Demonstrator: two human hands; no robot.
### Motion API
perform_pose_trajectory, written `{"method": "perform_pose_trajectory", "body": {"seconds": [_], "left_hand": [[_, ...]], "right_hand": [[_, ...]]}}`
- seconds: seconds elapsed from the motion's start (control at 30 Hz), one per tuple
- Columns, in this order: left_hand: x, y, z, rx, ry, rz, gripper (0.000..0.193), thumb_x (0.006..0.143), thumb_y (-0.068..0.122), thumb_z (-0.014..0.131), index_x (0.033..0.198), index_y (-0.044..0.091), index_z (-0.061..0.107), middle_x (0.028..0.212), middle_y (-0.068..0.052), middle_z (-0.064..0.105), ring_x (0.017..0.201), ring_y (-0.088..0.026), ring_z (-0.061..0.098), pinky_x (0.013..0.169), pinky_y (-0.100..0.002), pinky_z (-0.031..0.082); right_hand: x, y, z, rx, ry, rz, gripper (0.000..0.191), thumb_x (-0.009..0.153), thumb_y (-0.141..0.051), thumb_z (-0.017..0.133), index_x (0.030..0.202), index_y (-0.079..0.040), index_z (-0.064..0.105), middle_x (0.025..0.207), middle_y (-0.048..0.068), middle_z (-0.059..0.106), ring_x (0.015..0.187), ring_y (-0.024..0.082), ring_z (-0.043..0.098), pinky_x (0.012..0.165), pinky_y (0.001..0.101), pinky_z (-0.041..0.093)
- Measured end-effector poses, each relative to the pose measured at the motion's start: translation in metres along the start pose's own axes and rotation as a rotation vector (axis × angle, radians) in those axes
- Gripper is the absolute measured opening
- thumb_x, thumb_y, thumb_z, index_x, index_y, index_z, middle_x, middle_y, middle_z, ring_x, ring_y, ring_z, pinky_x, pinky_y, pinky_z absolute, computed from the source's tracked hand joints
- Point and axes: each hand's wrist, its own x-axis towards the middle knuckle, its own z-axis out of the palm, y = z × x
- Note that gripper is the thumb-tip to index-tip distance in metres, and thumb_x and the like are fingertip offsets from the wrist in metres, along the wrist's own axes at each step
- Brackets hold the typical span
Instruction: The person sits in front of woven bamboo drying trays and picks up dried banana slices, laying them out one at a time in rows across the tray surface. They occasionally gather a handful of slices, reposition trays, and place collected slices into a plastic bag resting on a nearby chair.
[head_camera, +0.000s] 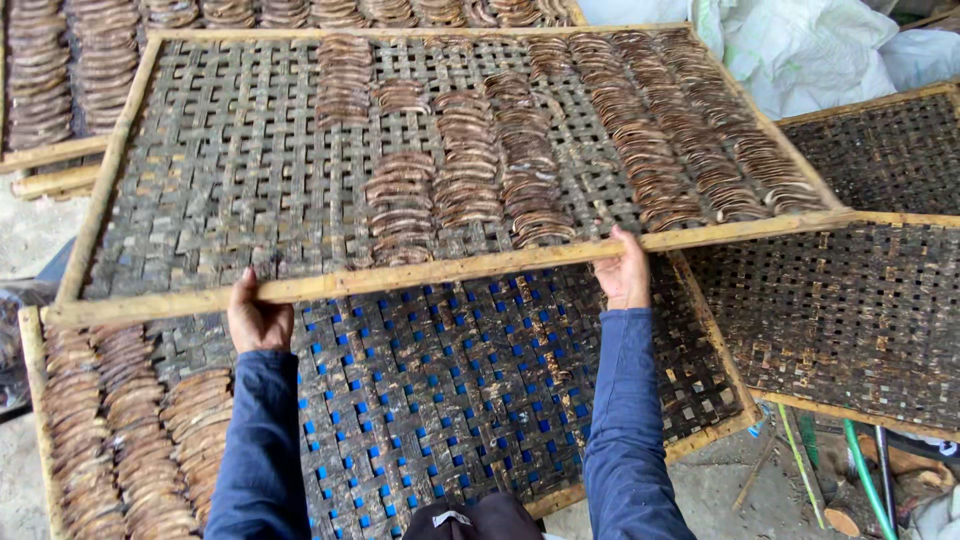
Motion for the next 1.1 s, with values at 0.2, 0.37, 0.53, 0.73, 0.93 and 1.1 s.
{"method": "perform_pose_trajectory", "body": {"seconds": [0.2,0.37,0.53,0.73,0.93,1.1], "left_hand": [[-0.031,0.024,-0.013,0.015,-0.058,0.023,0.009,0.099,0.009,0.074,0.102,0.008,0.066,0.104,-0.005,0.072,0.104,-0.023,0.067,0.108,-0.045,0.053],[-0.063,0.027,-0.022,0.103,-0.061,-0.019,0.028,0.093,0.015,0.067,0.118,0.003,0.064,0.122,-0.011,0.071,0.12,-0.031,0.065,0.111,-0.052,0.05],[-0.01,0.004,-0.005,0.164,-0.224,-0.181,0.03,0.095,0.016,0.069,0.121,0.001,0.063,0.121,-0.013,0.068,0.122,-0.034,0.065,0.11,-0.049,0.05],[0.072,-0.056,0.066,0.374,-0.192,-0.293,0.029,0.096,0.027,0.073,0.116,0.011,0.06,0.108,-0.003,0.066,0.101,-0.022,0.065,0.095,-0.044,0.056],[0.088,-0.089,0.062,0.55,-0.177,-0.069,0.032,0.1,0.033,0.074,0.115,0.016,0.052,0.088,-0.001,0.053,0.076,-0.019,0.056,0.063,-0.04,0.05],[0.076,-0.099,0.032,0.878,0.087,-0.116,0.028,0.096,0.02,0.07,0.114,0.019,0.049,0.09,0.0,0.063,0.069,-0.017,0.06,0.051,-0.033,0.045]], "right_hand": [[-0.045,-0.021,-0.028,-0.014,-0.004,-0.163,0.003,0.094,-0.015,0.074,0.096,-0.013,0.071,0.106,0.001,0.071,0.097,0.017,0.067,0.086,0.0403,0.049],[-0.148,-0.009,-0.102,0.044,-0.072,-0.256,0.013,0.094,-0.016,0.062,0.103,-0.011,0.069,0.125,0.014,0.074,0.116,0.028,0.067,0.107,0.0551,0.048],[-0.203,0.03,-0.153,0.05,0.102,-0.348,0.026,0.1,-0.012,0.057,0.122,-0.005,0.068,0.127,0.012,0.072,0.111,0.022,0.071,0.104,0.0388,0.054],[-0.216,0.081,-0.169,0.175,0.123,-0.306,0.02,0.11,-0.019,0.063,0.114,0.001,0.066,0.116,0.012,0.072,0.107,0.025,0.071,0.102,0.0393,0.055],[-0.219,0.144,-0.179,0.256,0.244,-0.137,0.025,0.102,-0.024,0.064,0.107,0.001,0.068,0.11,0.012,0.075,0.106,0.023,0.072,0.102,0.0376,0.057],[-0.222,0.158,-0.184,0.301,0.253,0.015,0.025,0.103,-0.025,0.068,0.104,0.0,0.068,0.109,0.013,0.075,0.106,0.024,0.071,0.102,0.041,0.056]]}}
